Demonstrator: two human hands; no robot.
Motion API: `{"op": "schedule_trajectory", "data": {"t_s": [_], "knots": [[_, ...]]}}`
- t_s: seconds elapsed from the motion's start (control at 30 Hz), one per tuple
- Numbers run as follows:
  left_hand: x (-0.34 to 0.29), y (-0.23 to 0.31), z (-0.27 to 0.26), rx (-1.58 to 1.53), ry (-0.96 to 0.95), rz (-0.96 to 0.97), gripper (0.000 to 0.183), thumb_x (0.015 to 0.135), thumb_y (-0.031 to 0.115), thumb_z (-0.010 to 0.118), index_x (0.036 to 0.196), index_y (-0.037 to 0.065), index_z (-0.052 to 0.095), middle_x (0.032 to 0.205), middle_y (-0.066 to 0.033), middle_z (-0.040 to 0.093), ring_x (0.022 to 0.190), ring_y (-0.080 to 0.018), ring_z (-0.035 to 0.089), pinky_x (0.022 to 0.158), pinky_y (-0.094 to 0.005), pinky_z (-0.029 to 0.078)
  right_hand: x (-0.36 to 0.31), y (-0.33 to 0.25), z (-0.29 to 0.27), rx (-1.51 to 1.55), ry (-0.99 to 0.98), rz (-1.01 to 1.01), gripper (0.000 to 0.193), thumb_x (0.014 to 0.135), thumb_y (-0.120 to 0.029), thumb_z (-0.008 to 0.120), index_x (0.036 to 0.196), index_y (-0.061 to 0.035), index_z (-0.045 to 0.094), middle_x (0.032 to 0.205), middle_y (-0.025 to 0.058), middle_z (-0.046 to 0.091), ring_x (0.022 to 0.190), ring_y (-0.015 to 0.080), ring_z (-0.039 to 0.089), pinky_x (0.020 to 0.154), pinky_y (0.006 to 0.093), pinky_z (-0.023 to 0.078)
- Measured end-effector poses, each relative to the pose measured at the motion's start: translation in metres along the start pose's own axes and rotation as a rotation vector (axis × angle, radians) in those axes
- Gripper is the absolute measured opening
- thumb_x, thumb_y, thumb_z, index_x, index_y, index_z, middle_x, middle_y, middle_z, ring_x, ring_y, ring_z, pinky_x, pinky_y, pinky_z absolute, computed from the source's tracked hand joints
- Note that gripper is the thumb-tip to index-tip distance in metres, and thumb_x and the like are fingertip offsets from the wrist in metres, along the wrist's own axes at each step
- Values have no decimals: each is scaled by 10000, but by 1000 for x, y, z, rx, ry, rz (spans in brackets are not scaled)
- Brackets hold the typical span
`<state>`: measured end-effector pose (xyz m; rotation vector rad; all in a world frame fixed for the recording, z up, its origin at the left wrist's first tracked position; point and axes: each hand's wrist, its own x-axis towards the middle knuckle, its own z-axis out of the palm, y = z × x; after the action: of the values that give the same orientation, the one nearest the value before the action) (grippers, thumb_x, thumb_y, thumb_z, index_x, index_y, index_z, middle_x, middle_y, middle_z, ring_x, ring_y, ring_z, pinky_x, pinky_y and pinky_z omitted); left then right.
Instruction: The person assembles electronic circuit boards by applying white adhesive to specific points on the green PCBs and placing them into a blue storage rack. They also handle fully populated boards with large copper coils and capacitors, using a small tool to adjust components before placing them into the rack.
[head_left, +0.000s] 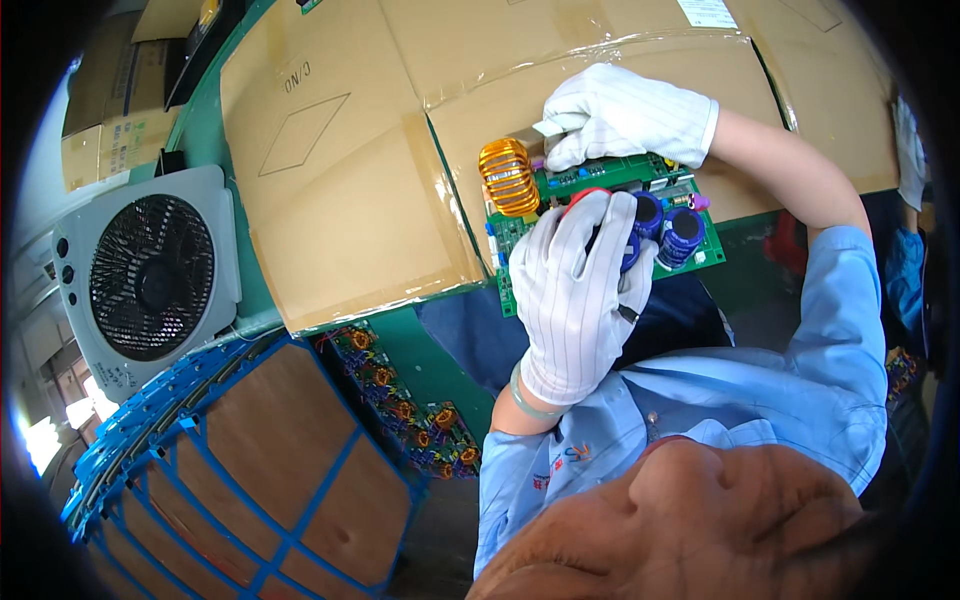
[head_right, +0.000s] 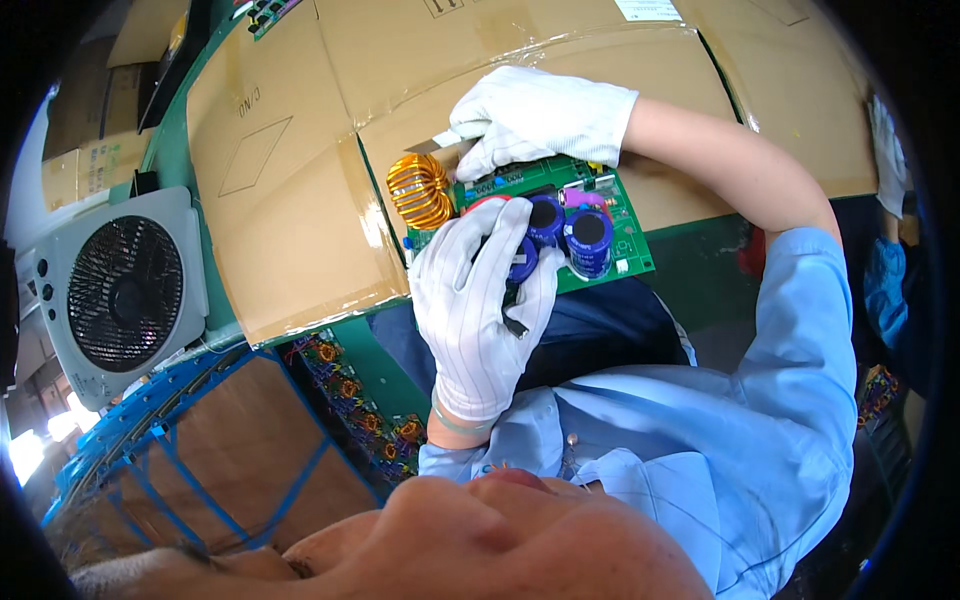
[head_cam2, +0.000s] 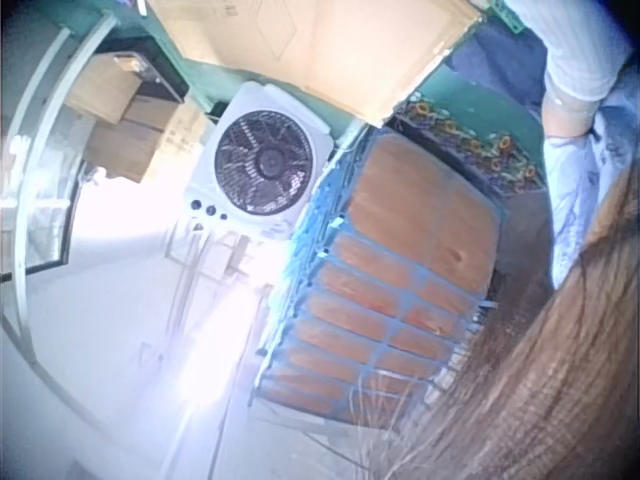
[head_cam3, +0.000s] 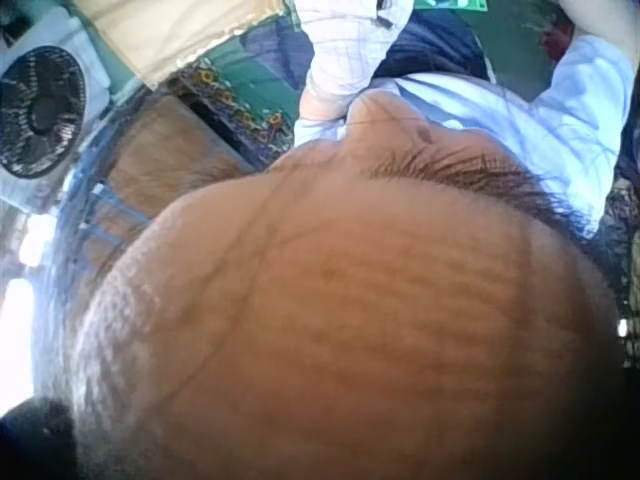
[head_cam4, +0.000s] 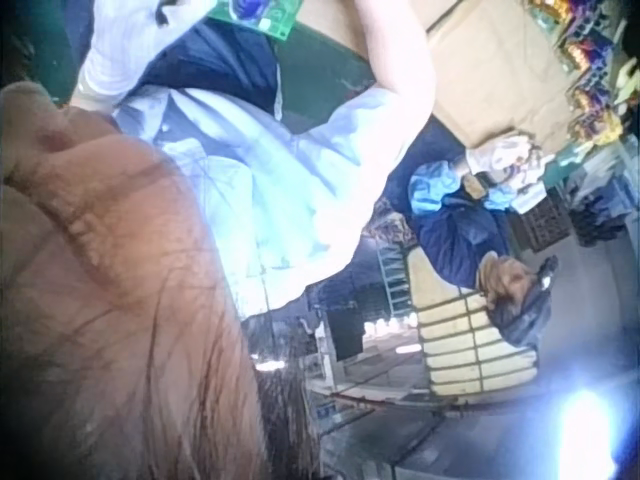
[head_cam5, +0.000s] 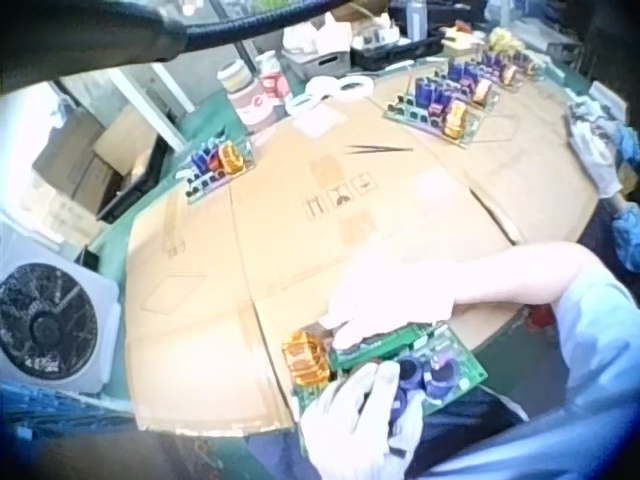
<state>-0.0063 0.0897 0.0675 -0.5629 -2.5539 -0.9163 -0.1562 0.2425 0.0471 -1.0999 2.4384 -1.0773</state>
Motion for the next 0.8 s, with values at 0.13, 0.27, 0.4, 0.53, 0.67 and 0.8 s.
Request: {"op": "schedule_trajectory", "data": {"t_s": [0.13, 0.27, 0.4, 0.53, 0.67, 0.8], "knots": [[3, 1, -3, 15, -34, -33, 562, 707, 166, 797, 1237, 111, 620, 1206, -82, 587, 1067, -309, 555, 931, -420, 410, 4, 5, 3, -96, 20, -53, 353, 810, -391, 692, 793, -50, 602, 724, 163, 564, 738, 365, 573, 639, 426, 443], [6, 1, -3, 36, -42, -34, 541, 710, 172, 796, 1221, 103, 632, 1200, -87, 599, 1067, -309, 560, 923, -420, 417, 7, 11, 3, -123, -9, -5, 361, 818, -404, 681, 810, -49, 615, 737, 167, 581, 739, 374, 577, 642, 435, 447], [11, 2, -5, 36, -51, -28, 526, 712, 170, 794, 1208, 91, 639, 1175, -95, 610, 1043, -315, 571, 904, -415, 424, 11, 18, 6, -133, 39, 18, 388, 816, -420, 669, 779, -39, 610, 707, 179, 589, 724, 386, 584, 644, 452, 456], [12, 1, -4, 18, -47, -26, 528, 711, 166, 795, 1209, 84, 639, 1154, -100, 619, 1024, -319, 579, 891, -410, 428, 7, 19, 0, -105, 51, 28, 415, 836, -434, 641, 781, -23, 614, 726, 183, 601, 751, 381, 589, 674, 451, 467], [13, 2, -7, 24, -61, -24, 533, 708, 164, 798, 1210, 81, 639, 1153, -104, 623, 1022, -318, 581, 885, -412, 431, -7, 7, -27, -115, -125, 159, 444, 835, -468, 651, 785, -29, 617, 808, 145, 616, 819, 351, 590, 711, 433, 471], [15, 0, -7, 13, -77, -34, 536, 710, 167, 799, 1213, 81, 638, 1159, -104, 623, 1023, -316, 582, 882, -416, 435, -25, 14, -23, -138, -22, -5, 333, 780, -364, 703, 752, -44, 618, 769, 133, 596, 786, 339, 589, 678, 424, 464]]}}
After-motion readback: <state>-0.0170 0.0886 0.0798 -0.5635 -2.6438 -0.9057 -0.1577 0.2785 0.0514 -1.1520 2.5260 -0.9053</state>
